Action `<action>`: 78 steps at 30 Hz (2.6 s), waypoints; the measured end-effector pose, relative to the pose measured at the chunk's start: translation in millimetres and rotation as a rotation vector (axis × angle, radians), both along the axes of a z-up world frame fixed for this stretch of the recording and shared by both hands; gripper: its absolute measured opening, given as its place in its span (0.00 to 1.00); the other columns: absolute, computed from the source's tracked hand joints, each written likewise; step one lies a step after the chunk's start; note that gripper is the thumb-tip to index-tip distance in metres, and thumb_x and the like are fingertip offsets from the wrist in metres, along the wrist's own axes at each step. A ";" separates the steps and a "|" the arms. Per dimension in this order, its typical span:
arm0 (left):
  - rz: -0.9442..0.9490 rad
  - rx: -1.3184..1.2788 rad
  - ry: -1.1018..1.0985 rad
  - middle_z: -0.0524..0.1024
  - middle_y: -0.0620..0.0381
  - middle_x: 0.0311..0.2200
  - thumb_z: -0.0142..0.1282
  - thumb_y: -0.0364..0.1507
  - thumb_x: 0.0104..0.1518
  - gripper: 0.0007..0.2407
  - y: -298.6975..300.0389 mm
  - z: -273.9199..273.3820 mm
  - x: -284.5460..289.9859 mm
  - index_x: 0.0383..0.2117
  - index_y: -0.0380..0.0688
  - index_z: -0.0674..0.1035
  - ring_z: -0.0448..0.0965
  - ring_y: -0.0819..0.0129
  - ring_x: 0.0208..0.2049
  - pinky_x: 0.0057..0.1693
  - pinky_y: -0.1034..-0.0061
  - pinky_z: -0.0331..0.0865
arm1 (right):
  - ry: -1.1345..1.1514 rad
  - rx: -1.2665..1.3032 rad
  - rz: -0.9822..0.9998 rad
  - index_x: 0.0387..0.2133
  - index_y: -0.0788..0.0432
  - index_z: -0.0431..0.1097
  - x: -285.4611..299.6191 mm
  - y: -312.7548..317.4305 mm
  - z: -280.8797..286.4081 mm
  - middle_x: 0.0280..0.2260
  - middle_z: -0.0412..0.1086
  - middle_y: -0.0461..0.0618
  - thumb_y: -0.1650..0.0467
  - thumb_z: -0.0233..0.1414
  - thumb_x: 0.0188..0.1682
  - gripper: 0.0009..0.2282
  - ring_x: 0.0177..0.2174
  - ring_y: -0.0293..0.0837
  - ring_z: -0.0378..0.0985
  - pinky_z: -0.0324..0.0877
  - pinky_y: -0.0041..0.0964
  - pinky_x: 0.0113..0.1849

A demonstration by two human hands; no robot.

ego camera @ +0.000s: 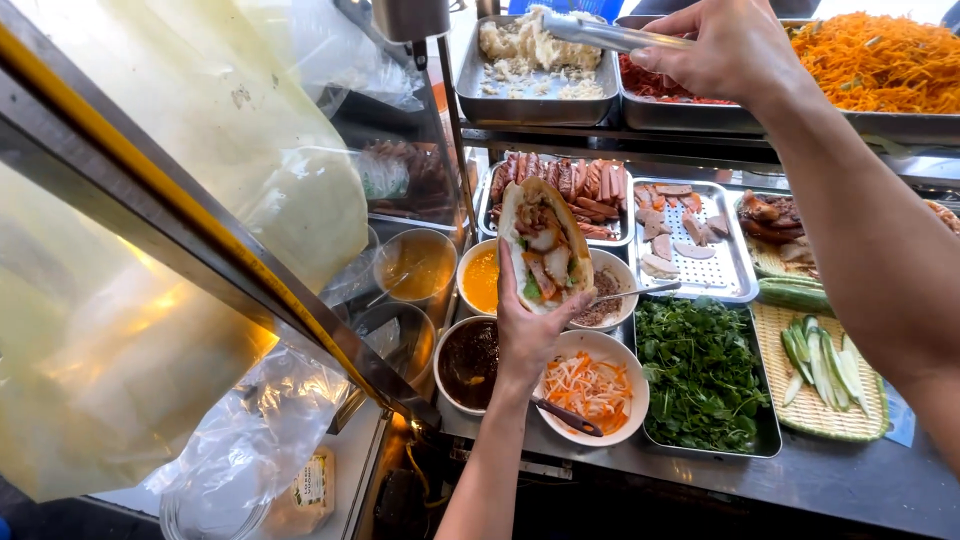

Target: Assemble Vietnamese Banh Mi sandwiches by filling bread rolls with various meats, herbs, and sauces.

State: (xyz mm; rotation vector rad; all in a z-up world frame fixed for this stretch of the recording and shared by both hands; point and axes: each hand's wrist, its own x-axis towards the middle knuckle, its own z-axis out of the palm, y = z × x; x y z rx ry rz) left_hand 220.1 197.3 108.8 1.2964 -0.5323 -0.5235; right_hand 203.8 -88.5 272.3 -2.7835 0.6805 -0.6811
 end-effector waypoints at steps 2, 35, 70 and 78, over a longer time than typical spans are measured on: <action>0.002 0.008 -0.017 0.61 0.45 0.66 0.70 0.28 0.39 0.53 -10.2 -11.7 6.4 0.72 0.55 0.42 0.72 0.54 0.60 0.60 0.63 0.77 | 0.019 0.120 -0.032 0.54 0.57 0.77 -22.0 19.2 18.1 0.21 0.71 0.54 0.61 0.61 0.57 0.17 0.12 0.43 0.60 0.55 0.38 0.13; 0.136 0.252 -0.343 0.56 0.37 0.68 0.74 0.31 0.41 0.52 41.9 -49.7 -85.7 0.71 0.43 0.44 0.65 0.46 0.65 0.67 0.59 0.65 | 0.294 0.018 0.021 0.50 0.49 0.80 -244.8 191.4 -93.3 0.18 0.74 0.43 0.66 0.62 0.48 0.15 0.11 0.36 0.60 0.51 0.33 0.16; 0.169 0.168 -0.191 0.51 0.41 0.69 0.72 0.31 0.42 0.53 31.5 -35.1 -22.5 0.71 0.47 0.41 0.63 0.50 0.66 0.66 0.59 0.68 | 0.026 -0.070 0.181 0.55 0.64 0.76 43.7 -0.2 -11.0 0.24 0.77 0.60 0.64 0.62 0.58 0.18 0.07 0.43 0.64 0.61 0.32 0.07; 0.267 0.131 -0.322 0.56 0.39 0.68 0.74 0.30 0.41 0.53 -1.2 -66.8 -27.9 0.72 0.47 0.42 0.64 0.47 0.65 0.68 0.54 0.66 | 0.008 0.489 0.178 0.56 0.70 0.72 -128.7 99.4 -2.3 0.24 0.72 0.64 0.78 0.58 0.54 0.16 0.11 0.46 0.64 0.51 0.32 0.07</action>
